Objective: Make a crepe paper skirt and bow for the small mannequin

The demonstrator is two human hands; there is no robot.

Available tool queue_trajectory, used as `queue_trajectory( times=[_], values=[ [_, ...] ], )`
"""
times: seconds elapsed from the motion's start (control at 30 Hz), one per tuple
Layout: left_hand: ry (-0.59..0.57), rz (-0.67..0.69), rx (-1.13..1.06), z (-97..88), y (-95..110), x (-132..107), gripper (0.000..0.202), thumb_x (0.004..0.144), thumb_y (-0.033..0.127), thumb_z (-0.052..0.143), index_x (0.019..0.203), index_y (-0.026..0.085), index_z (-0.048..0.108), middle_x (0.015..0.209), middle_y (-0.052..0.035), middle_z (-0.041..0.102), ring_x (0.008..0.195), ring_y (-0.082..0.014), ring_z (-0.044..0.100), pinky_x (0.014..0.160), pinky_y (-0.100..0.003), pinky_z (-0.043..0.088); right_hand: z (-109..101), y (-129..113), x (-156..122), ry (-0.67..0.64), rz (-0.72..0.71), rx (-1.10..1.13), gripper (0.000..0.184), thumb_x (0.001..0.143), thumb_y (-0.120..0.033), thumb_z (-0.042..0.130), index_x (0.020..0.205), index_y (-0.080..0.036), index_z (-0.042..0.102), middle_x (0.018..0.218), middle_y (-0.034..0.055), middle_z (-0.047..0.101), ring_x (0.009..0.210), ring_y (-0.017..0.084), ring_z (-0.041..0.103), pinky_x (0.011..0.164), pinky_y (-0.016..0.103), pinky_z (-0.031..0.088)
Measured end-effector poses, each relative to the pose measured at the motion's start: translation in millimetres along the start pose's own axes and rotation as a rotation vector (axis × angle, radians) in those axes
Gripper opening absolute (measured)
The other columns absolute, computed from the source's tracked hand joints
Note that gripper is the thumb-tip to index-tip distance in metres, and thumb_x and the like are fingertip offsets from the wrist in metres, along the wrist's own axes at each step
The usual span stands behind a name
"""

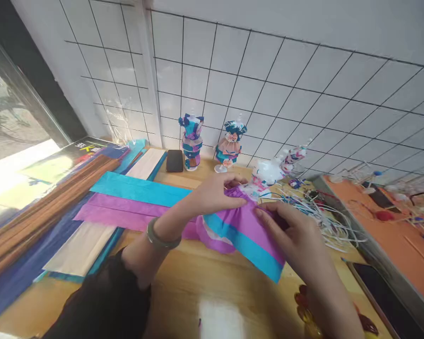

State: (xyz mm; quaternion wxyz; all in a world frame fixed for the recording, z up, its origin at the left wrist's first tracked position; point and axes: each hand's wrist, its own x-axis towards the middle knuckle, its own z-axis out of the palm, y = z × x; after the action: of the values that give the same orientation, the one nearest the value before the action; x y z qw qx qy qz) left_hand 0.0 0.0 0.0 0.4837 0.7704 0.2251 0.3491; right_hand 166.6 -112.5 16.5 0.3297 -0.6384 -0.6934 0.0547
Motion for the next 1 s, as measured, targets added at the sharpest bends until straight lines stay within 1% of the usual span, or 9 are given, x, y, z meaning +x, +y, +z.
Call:
queue_trajectory(
  times=[0.13, 0.23, 0.33, 0.43, 0.57, 0.77, 0.9, 1.0],
  values=[
    [-0.012, 0.006, -0.033, -1.4, -0.4, -0.1, 0.046, 0.068, 0.026, 0.068, 0.112, 0.016, 0.056, 0.113, -0.0080, 0.060, 0.106, -0.0196, 0.055, 0.094, -0.034, 0.041, 2.3, 3.1, -0.1, 0.022, 0.042, -0.016, 0.024, 0.083, -0.040, 0.053, 0.089, -0.020, 0.064, 0.082, 0.0035, 0.068, 0.071, 0.017, 0.061, 0.062, 0.028, 0.045],
    [-0.037, 0.007, -0.080, -1.8, -1.1, 0.0, 0.048, 0.068, 0.028, 0.069, 0.112, 0.016, 0.056, 0.112, -0.0086, 0.059, 0.106, -0.0198, 0.054, 0.093, -0.035, 0.041, 1.8, 2.5, -0.1, 0.018, 0.044, -0.025, 0.024, 0.084, -0.041, 0.051, 0.087, -0.021, 0.065, 0.080, 0.0029, 0.068, 0.070, 0.017, 0.060, 0.061, 0.028, 0.044],
    [-0.074, -0.013, -0.123, -1.7, -1.6, 0.0, 0.049, 0.068, 0.028, 0.069, 0.113, 0.016, 0.054, 0.112, -0.0091, 0.059, 0.107, -0.0196, 0.053, 0.092, -0.034, 0.042, 0.5, 0.5, 0.6, 0.017, 0.045, -0.026, 0.025, 0.086, -0.041, 0.049, 0.085, -0.021, 0.064, 0.076, 0.0019, 0.066, 0.067, 0.016, 0.058, 0.058, 0.026, 0.042],
    [-0.101, -0.046, -0.166, -1.0, -1.7, -0.2, 0.048, 0.069, 0.026, 0.068, 0.114, 0.016, 0.054, 0.112, -0.0092, 0.059, 0.107, -0.0195, 0.053, 0.091, -0.035, 0.041, 0.2, -1.0, 1.9, 0.010, 0.044, -0.029, 0.028, 0.088, -0.041, 0.045, 0.081, -0.021, 0.063, 0.069, 0.0007, 0.063, 0.060, 0.014, 0.055, 0.055, 0.026, 0.039],
    [-0.099, -0.064, -0.228, 0.0, -1.8, 0.2, 0.047, 0.068, 0.024, 0.069, 0.112, 0.015, 0.054, 0.110, -0.0091, 0.059, 0.107, -0.0193, 0.053, 0.093, -0.035, 0.041, 2.7, -1.0, 3.7, -0.002, 0.045, -0.011, 0.030, 0.089, -0.043, 0.043, 0.077, -0.021, 0.060, 0.064, 0.0002, 0.059, 0.056, 0.013, 0.052, 0.054, 0.025, 0.038],
    [-0.081, -0.086, -0.220, 0.1, -2.2, 2.1, 0.048, 0.066, 0.023, 0.071, 0.110, 0.013, 0.055, 0.110, -0.0107, 0.059, 0.105, -0.0194, 0.054, 0.093, -0.035, 0.041, 6.3, 1.8, 4.6, -0.029, 0.070, 0.027, 0.026, 0.085, -0.044, 0.050, 0.077, -0.021, 0.058, 0.066, 0.0000, 0.059, 0.058, 0.013, 0.051, 0.053, 0.025, 0.037],
    [-0.086, -0.093, -0.226, -0.1, -2.8, 2.5, 0.048, 0.066, 0.023, 0.071, 0.110, 0.013, 0.055, 0.109, -0.0104, 0.060, 0.105, -0.0194, 0.055, 0.094, -0.037, 0.041, 5.4, 3.1, 5.0, -0.045, 0.082, 0.067, 0.027, 0.088, -0.043, 0.044, 0.078, -0.021, 0.058, 0.066, -0.0004, 0.059, 0.057, 0.013, 0.051, 0.054, 0.025, 0.037],
    [-0.099, -0.099, -0.252, 0.2, -2.8, 1.7, 0.047, 0.067, 0.025, 0.071, 0.110, 0.014, 0.055, 0.113, -0.0099, 0.060, 0.107, -0.0195, 0.054, 0.096, -0.038, 0.040, 5.1, 3.4, 5.7, -0.055, 0.089, 0.076, 0.029, 0.089, -0.043, 0.042, 0.077, -0.021, 0.057, 0.065, -0.0006, 0.058, 0.058, 0.013, 0.050, 0.054, 0.025, 0.037]
  ],
)
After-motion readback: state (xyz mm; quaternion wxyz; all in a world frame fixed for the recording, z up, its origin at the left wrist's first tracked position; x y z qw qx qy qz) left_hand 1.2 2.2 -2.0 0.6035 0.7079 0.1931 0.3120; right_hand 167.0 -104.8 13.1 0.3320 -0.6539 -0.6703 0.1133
